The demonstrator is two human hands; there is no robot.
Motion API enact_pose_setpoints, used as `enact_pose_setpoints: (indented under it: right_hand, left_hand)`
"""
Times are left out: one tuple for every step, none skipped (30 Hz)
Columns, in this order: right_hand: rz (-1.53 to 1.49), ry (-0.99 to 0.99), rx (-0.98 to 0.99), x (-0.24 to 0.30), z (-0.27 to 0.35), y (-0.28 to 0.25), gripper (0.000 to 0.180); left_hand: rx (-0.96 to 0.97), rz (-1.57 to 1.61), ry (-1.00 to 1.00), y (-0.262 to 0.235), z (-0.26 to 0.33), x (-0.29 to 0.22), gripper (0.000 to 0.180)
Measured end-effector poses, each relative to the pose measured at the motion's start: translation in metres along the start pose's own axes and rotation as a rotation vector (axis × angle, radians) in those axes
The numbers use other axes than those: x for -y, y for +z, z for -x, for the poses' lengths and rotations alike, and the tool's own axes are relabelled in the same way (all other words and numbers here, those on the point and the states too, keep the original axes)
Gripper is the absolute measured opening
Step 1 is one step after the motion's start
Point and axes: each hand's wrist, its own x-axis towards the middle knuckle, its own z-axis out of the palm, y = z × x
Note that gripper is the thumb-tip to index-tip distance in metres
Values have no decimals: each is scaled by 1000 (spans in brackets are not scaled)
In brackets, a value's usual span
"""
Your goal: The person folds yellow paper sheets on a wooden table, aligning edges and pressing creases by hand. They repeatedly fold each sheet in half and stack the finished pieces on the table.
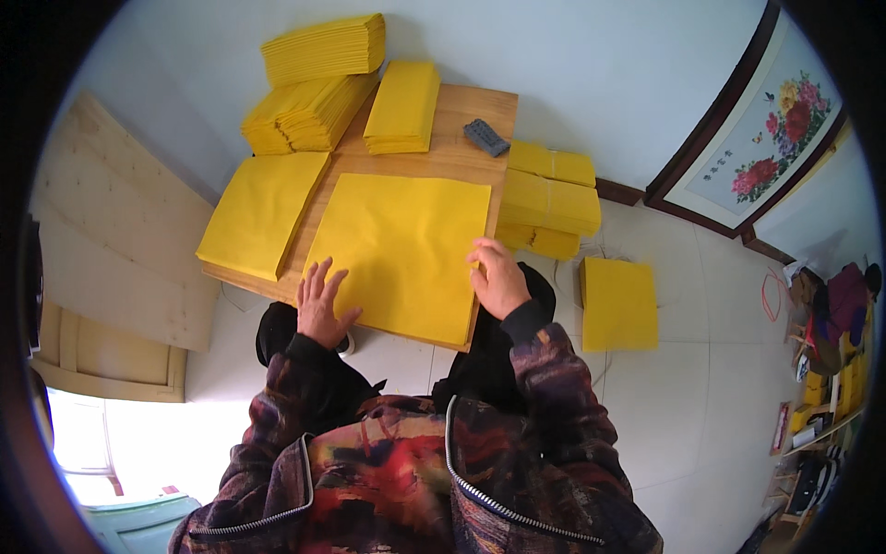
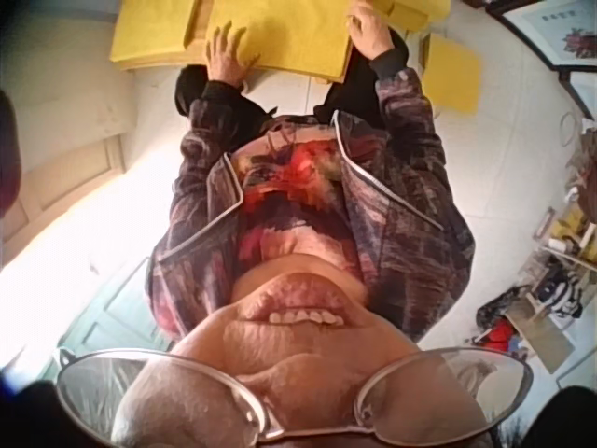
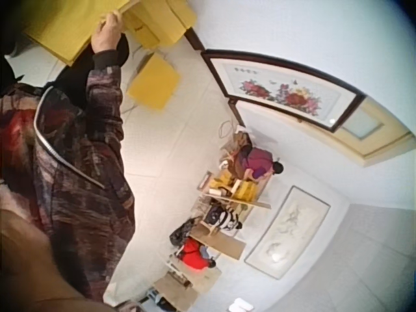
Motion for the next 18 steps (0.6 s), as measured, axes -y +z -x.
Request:
enact_pose_setpoints:
  right_hand:
    - [-16,23,-30,-11,-13,1,16]
    - [17,10,-84,-22,-25,2,16]
    - [36,22,-130,-33,-39,4,16]
    - [36,-6,-159,-43,-53,5,17]
    - [43,18,-166,-51,-67,7,18]
    - [51,8,-117,-58,-83,8,19]
    - [63,26,-59,-63,-99,10,19]
    - [87,53,0,-64,-116,15,20]
    - [129,43,35,-64,-132,21,22]
    - [181,44,68,-62,-146,26,24]
    - [235,45,100,-59,-159,32,26]
    - [285,61,151,-56,-172,38,28]
    - [337,77,202,-52,-183,42,30]
    - [401,108,249,-47,-190,48,32]
    - [428,121,259,-43,-194,53,33]
    - [470,150,263,-40,-195,56,34]
    - [516,178,265,-37,-197,58,35]
    - [518,186,269,-36,-198,60,34]
  left_hand:
    - [5,-16,24,0,4,-5,69]
    - [44,-27,61,1,7,-11,74]
    - [54,-20,128,3,10,-19,76]
    - [86,-7,213,6,12,-27,74]
    - [129,-17,289,9,14,-34,72]
    - [159,-11,306,13,14,-42,68]
    - [182,-12,329,16,13,-47,65]
    - [178,25,333,18,12,-51,60]
    - [178,32,336,19,10,-54,59]
    - [180,43,335,19,8,-55,59]
    - [191,41,337,19,7,-55,59]
    - [189,58,332,19,5,-55,60]
    - [195,69,327,19,3,-54,60]
    - [202,81,323,18,2,-54,61]
    - [200,90,313,18,1,-54,61]
    - [197,101,307,18,0,-54,61]
    - [192,114,308,18,-1,-54,62]
    - [198,116,316,19,-3,-53,62]
